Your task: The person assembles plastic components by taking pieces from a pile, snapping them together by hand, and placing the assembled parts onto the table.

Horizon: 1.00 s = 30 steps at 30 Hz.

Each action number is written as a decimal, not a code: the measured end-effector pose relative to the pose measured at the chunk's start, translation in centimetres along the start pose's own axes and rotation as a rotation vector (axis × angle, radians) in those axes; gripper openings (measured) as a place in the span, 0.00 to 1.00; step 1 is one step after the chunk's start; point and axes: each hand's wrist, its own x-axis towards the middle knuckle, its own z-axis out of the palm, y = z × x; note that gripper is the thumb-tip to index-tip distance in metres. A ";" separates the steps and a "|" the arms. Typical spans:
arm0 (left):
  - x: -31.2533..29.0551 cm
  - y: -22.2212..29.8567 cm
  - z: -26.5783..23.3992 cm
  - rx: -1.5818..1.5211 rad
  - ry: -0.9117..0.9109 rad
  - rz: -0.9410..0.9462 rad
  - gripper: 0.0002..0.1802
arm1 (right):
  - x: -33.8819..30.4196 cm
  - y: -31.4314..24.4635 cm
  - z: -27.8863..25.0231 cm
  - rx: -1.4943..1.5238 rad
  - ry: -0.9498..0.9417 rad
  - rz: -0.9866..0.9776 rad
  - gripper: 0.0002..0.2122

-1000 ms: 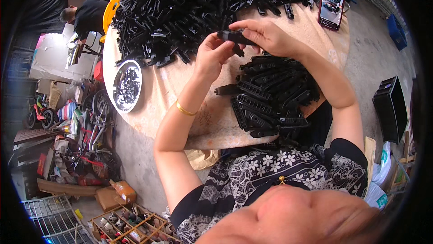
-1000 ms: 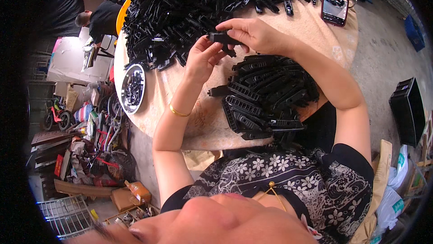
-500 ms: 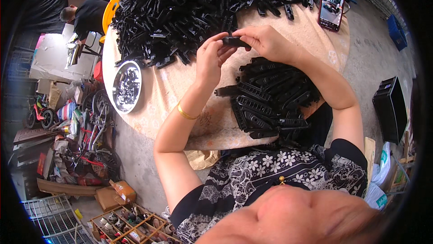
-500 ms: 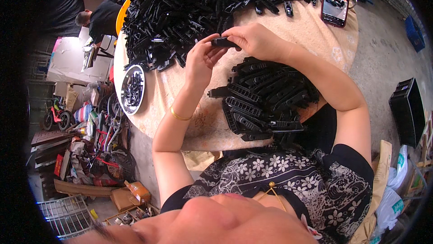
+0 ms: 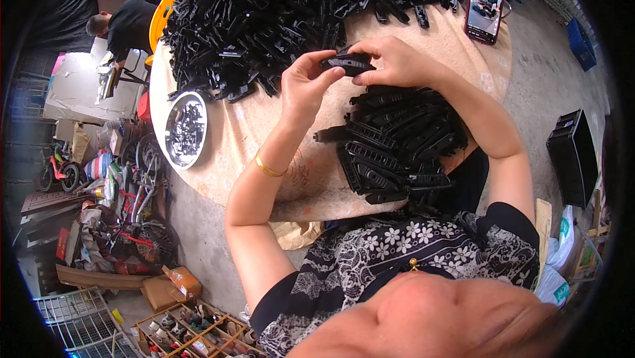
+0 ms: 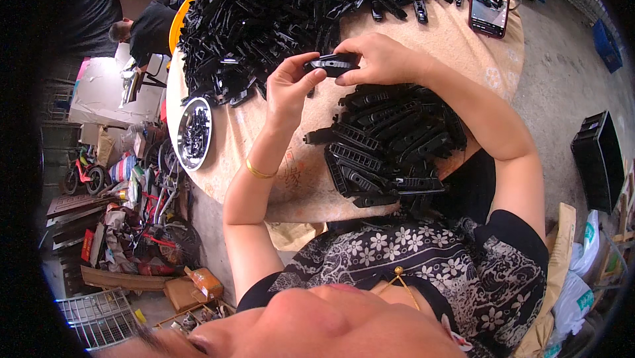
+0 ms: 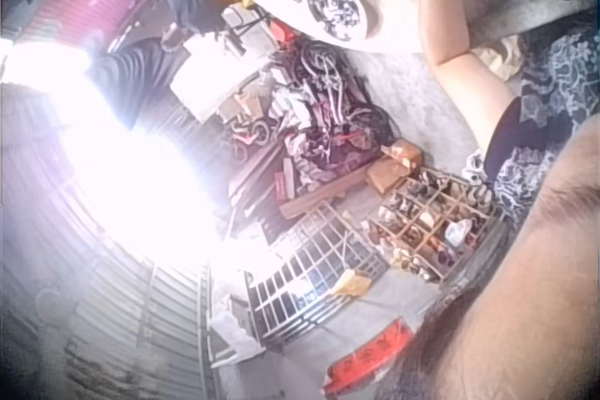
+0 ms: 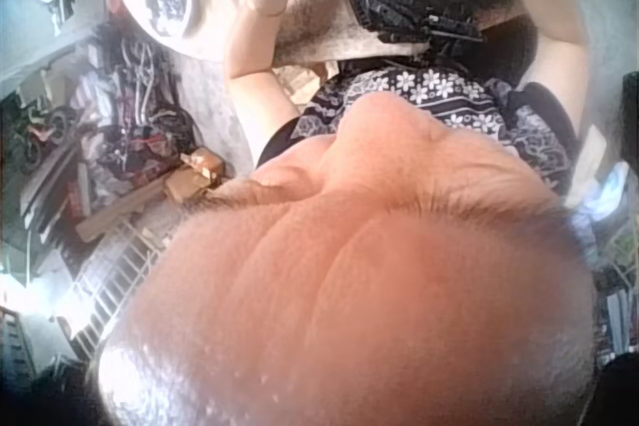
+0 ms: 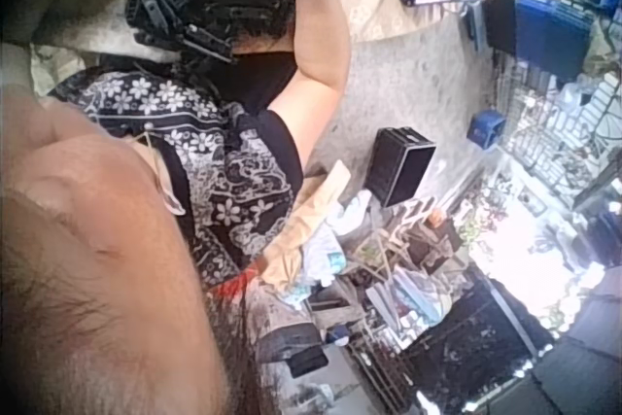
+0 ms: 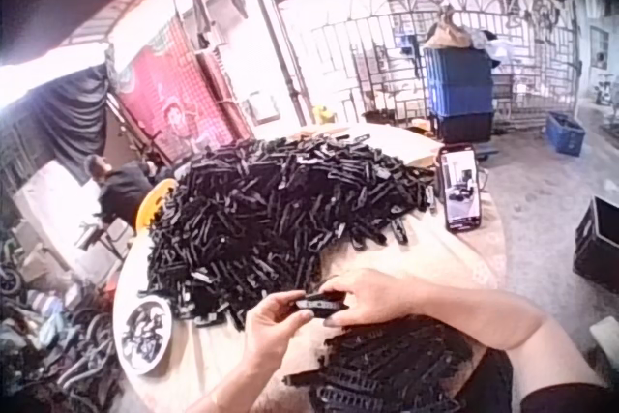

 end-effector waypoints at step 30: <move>6.2 -1.6 0.4 1.216 0.075 0.350 0.16 | 1.6 6.5 -1.6 0.282 0.465 0.128 0.20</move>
